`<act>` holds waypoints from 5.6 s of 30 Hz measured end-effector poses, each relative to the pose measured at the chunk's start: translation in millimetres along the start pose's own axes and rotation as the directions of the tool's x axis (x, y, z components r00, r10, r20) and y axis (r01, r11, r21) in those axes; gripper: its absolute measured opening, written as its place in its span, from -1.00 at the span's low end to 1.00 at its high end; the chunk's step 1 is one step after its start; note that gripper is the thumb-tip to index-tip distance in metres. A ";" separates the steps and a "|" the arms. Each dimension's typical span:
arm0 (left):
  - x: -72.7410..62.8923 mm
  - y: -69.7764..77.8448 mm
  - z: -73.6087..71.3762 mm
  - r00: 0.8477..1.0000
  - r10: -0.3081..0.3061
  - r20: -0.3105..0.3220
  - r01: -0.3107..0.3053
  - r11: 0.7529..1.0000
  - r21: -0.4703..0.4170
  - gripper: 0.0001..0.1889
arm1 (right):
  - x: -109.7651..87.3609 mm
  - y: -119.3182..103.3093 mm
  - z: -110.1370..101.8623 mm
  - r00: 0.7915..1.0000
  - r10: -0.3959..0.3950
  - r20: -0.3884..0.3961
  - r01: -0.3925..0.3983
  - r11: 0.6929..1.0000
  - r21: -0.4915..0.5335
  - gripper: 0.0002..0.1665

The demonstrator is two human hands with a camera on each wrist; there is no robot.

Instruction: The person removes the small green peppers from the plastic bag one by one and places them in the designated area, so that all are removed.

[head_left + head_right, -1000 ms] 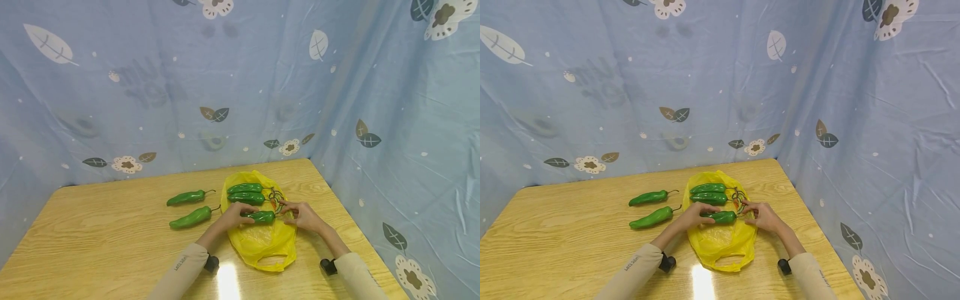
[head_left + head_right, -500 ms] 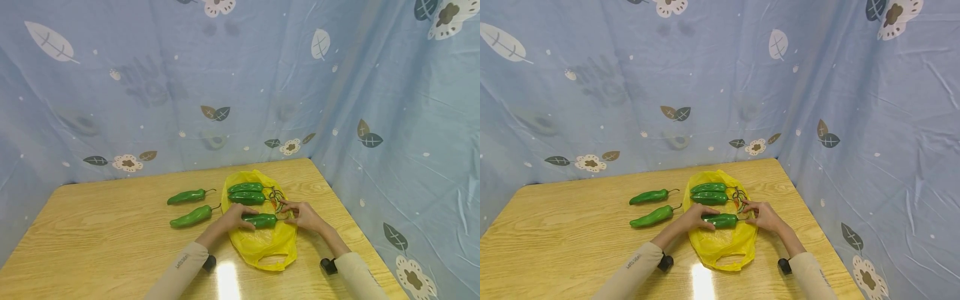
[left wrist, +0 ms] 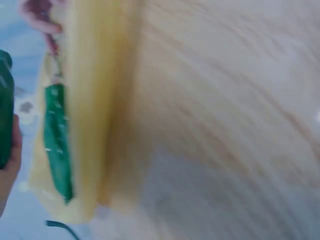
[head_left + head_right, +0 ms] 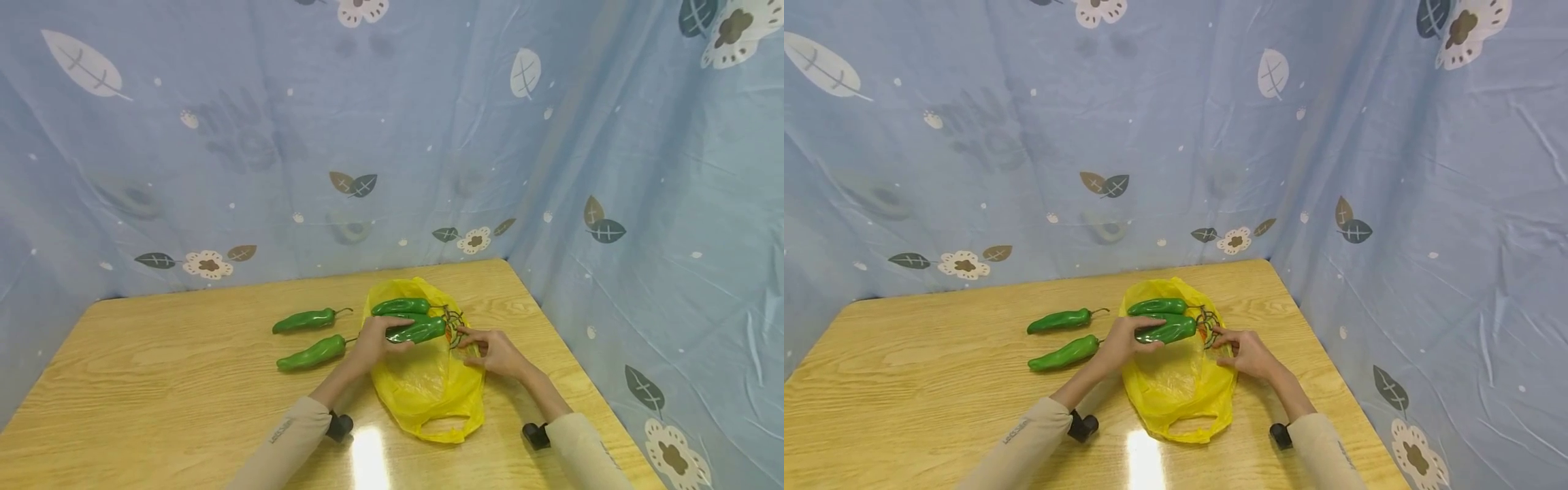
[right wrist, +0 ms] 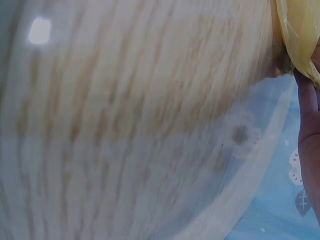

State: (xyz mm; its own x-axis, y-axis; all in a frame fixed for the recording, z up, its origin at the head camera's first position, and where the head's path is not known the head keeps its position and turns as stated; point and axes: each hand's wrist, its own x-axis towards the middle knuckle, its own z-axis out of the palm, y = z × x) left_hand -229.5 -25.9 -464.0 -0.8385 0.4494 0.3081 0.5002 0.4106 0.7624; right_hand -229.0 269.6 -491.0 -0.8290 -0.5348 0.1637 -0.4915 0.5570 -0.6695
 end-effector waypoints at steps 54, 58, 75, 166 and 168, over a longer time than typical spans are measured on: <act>-138.9 107.2 -14.5 0.989 0.125 0.074 -0.099 0.953 -0.286 -0.64 | -2.9 0.7 0.2 1.000 0.003 0.002 -0.003 0.999 0.049 -0.69; -147.7 99.7 -17.3 0.987 0.127 0.097 -0.087 0.936 -0.341 -0.62 | -3.5 0.2 -1.2 1.000 0.016 -0.002 -0.016 0.999 0.038 -0.68; -164.2 72.4 -21.6 0.995 0.093 0.044 -0.080 0.966 -0.246 -0.62 | -5.6 1.6 -5.1 0.999 0.043 -0.003 -0.043 0.996 0.072 -0.69; -138.7 -21.7 -106.8 0.940 -0.204 0.274 0.200 0.979 0.041 -0.35 | -7.1 1.2 -6.1 0.998 0.064 0.007 -0.064 0.996 0.064 -0.69; -136.2 -16.7 -110.8 0.940 -0.194 0.280 0.199 0.980 0.013 -0.36 | -7.4 1.5 -6.0 0.998 0.065 0.012 -0.066 0.995 0.076 -0.69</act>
State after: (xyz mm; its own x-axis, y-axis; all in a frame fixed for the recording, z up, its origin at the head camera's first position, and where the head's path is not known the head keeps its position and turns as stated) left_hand -147.6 -181.9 -455.6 -0.8248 0.5651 -0.0183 0.3261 0.5019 0.8011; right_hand -225.2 278.2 -488.9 -0.8558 -0.5052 0.1110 -0.4143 0.5411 -0.7318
